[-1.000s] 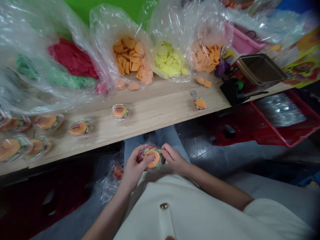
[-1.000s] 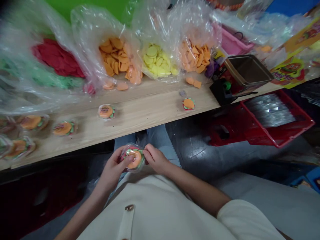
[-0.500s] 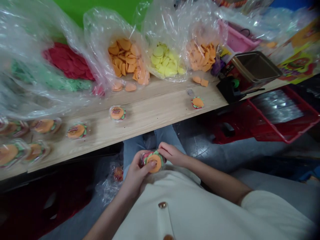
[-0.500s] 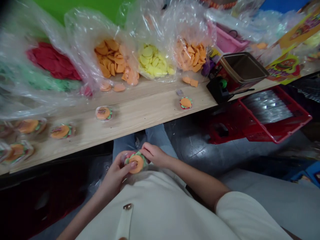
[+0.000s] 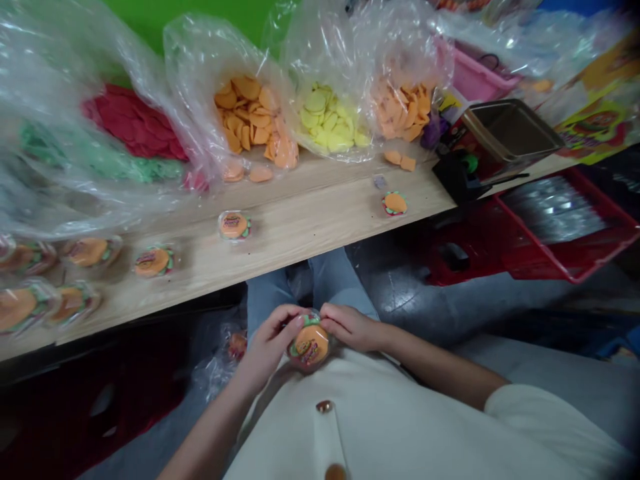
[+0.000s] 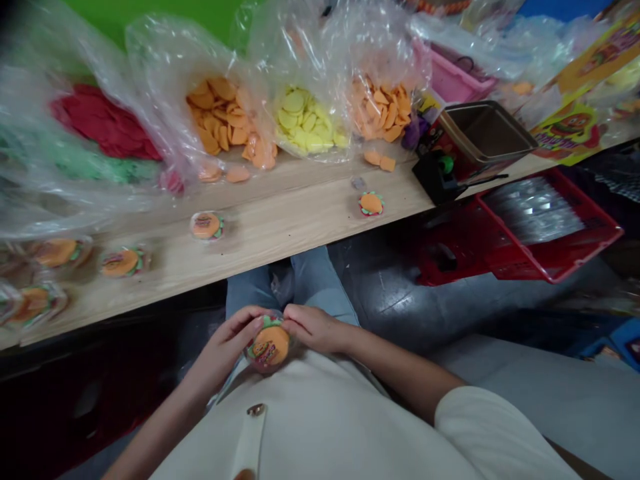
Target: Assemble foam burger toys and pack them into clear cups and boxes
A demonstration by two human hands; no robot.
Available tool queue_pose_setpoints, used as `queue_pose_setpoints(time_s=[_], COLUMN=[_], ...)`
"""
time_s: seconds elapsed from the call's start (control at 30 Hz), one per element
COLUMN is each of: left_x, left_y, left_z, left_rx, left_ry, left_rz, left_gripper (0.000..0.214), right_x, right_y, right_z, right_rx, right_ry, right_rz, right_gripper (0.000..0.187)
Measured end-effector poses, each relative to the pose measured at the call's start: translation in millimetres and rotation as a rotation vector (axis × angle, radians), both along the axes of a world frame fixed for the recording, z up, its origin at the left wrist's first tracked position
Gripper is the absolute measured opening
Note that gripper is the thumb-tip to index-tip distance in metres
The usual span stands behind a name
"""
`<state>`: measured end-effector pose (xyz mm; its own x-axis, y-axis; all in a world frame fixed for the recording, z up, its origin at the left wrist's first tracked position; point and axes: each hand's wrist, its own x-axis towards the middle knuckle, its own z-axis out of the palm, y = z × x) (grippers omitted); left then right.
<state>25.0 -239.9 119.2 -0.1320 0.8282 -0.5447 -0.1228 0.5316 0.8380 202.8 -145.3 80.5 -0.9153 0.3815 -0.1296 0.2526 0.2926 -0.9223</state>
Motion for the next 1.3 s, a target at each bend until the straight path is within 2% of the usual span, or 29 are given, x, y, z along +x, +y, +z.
queue_pose_setpoints(time_s=[0.13, 0.23, 0.3, 0.4, 0.53, 0.63, 0.77, 0.9, 1.03, 1.17, 1.3], left_x=[-15, -17, -15, -11, -12, -13, -8, -2, -4, -9, -10], left_y=[16, 14, 5, -13, -30, -34, -34, -35, -39, -45, -51], left_z=[14.0, 17.9, 16.4, 11.5, 8.4, 9.1, 8.8, 5.3, 1.7, -2.1, -2.5], left_rx=[-0.043, -0.036, -0.037, -0.063, -0.097, -0.075, -0.015, -0.016, -0.094, -0.122, -0.085], left_ry=[-0.024, -0.01, 0.025, 0.0, -0.09, -0.069, -0.083, -0.16, -0.211, -0.246, -0.194], left_rz=[-0.205, -0.237, -0.161, 0.021, 0.235, 0.332, 0.431, 0.47, 0.383, 0.421, 0.386], left_gripper=[0.025, 0.023, 0.022, 0.02, 0.02, 0.019, 0.014, 0.011, 0.014, 0.019, 0.014], right_x=[-5, -5, -2, 3, -5, -18, -26, -21, -14, -12, -10], right_y=[-1, -2, -5, -13, -24, -24, -15, -10, -15, -20, -18], right_z=[7.9, 14.2, 17.1, 17.7, 11.2, 8.3, 11.4, 10.0, 4.5, 3.2, 9.5], right_rx=[0.079, 0.089, 0.035, -0.036, 0.017, 0.077, 0.125, 0.107, 0.087, 0.144, 0.221], right_ry=[-0.051, -0.035, -0.064, -0.122, -0.086, -0.057, 0.0, -0.001, 0.018, 0.072, 0.078], right_rz=[0.078, 0.095, 0.07, 0.053, 0.009, -0.04, 0.004, 0.044, 0.064, 0.057, 0.134], right_gripper=[0.022, 0.022, 0.021, 0.016, 0.001, 0.007, 0.006, 0.005, 0.004, 0.005, 0.008])
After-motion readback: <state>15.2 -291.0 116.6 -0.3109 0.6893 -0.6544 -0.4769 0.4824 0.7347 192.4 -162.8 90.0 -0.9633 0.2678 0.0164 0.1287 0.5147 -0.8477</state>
